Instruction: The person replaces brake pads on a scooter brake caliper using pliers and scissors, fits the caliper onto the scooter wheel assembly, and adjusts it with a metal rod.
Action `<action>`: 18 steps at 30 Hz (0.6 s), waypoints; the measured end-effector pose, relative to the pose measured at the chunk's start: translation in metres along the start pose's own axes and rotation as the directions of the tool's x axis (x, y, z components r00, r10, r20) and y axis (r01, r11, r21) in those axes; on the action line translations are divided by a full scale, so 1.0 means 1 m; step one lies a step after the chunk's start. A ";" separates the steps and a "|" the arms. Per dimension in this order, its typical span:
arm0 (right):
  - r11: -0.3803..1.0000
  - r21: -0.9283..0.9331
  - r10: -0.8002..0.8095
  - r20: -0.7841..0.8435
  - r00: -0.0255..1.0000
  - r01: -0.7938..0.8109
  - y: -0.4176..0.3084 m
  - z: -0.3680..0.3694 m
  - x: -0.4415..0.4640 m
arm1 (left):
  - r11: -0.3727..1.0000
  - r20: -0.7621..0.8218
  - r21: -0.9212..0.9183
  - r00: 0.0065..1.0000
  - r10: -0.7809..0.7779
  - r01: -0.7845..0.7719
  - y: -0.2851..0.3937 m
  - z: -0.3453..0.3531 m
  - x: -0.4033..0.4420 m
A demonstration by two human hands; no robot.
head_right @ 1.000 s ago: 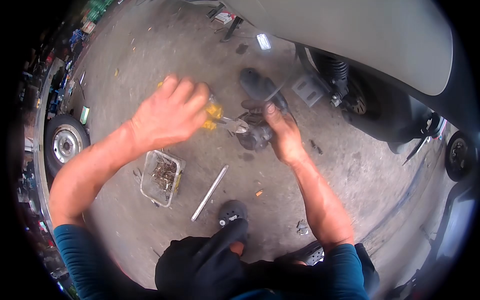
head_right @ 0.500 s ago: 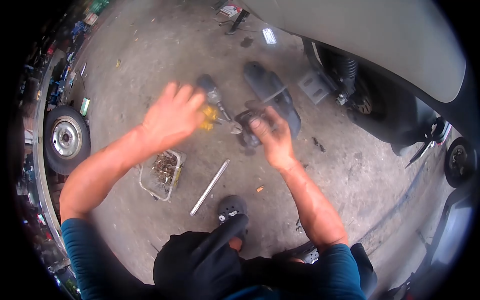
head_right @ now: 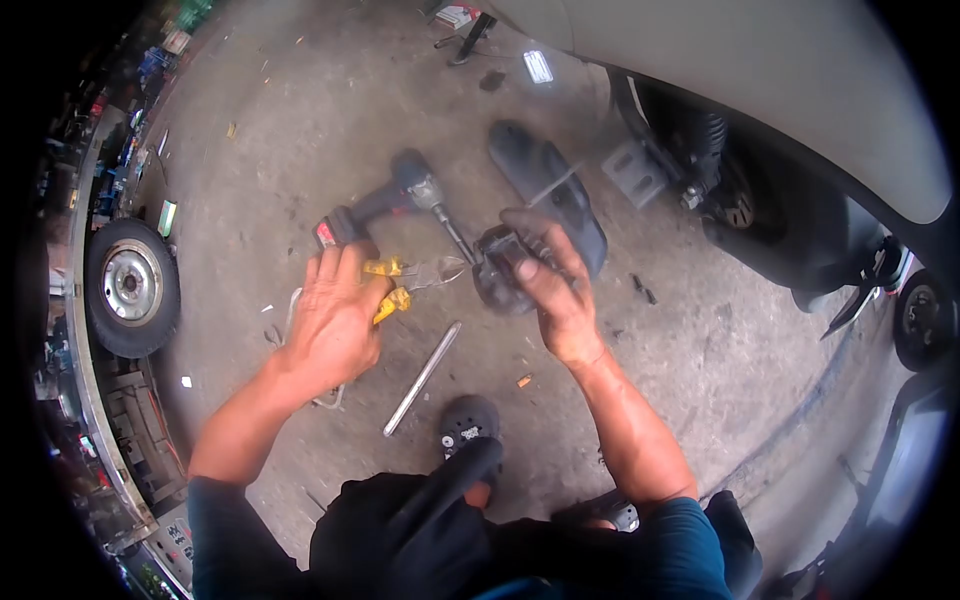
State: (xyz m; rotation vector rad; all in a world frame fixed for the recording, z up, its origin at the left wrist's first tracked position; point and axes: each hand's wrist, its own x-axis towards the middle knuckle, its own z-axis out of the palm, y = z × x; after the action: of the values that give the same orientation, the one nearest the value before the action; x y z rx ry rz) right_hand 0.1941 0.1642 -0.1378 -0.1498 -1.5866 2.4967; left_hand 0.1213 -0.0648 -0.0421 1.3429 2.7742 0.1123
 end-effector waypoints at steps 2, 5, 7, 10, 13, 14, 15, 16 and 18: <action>0.993 0.111 0.032 -0.036 0.999 -0.028 0.002 -0.005 0.004 | 0.987 0.007 -0.143 0.998 -0.070 0.070 0.006 0.009 -0.008; 0.948 0.305 0.138 -0.132 0.982 -0.092 -0.001 -0.008 0.011 | 0.934 0.045 -0.324 0.989 -0.144 0.151 0.013 0.014 -0.010; 0.927 0.360 0.158 -0.120 0.980 -0.105 -0.007 -0.009 0.015 | 0.902 0.065 -0.394 0.984 -0.164 0.177 0.016 0.017 -0.009; 0.872 0.469 0.200 -0.074 0.977 -0.143 -0.015 -0.012 0.016 | 0.900 0.092 -0.402 0.985 -0.146 0.171 0.022 0.018 -0.006; 0.821 0.547 0.226 -0.048 0.973 -0.164 -0.019 -0.015 0.018 | 0.911 0.119 -0.389 0.988 -0.097 0.136 0.025 0.022 -0.005; 0.807 0.567 0.232 -0.047 0.972 -0.165 -0.020 -0.016 0.019 | 0.912 0.111 -0.391 0.990 -0.086 0.123 0.025 0.023 -0.005; 0.794 0.585 0.237 -0.052 0.970 -0.163 -0.021 -0.018 0.018 | 0.913 0.102 -0.392 0.992 -0.077 0.111 0.026 0.025 -0.004; 0.780 0.604 0.243 -0.054 0.969 -0.162 -0.020 -0.019 0.019 | 0.914 0.094 -0.393 0.993 -0.070 0.101 0.027 0.027 -0.004; 0.765 0.624 0.244 -0.049 0.969 -0.161 -0.020 -0.022 0.019 | 0.914 0.094 -0.394 0.993 -0.068 0.100 0.029 0.027 -0.003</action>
State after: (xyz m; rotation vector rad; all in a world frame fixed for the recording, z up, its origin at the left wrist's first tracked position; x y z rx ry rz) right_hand 0.1814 0.1961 -0.1285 -0.3943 -0.6584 2.9559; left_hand 0.1478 -0.0482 -0.0668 1.0968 2.5492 0.5734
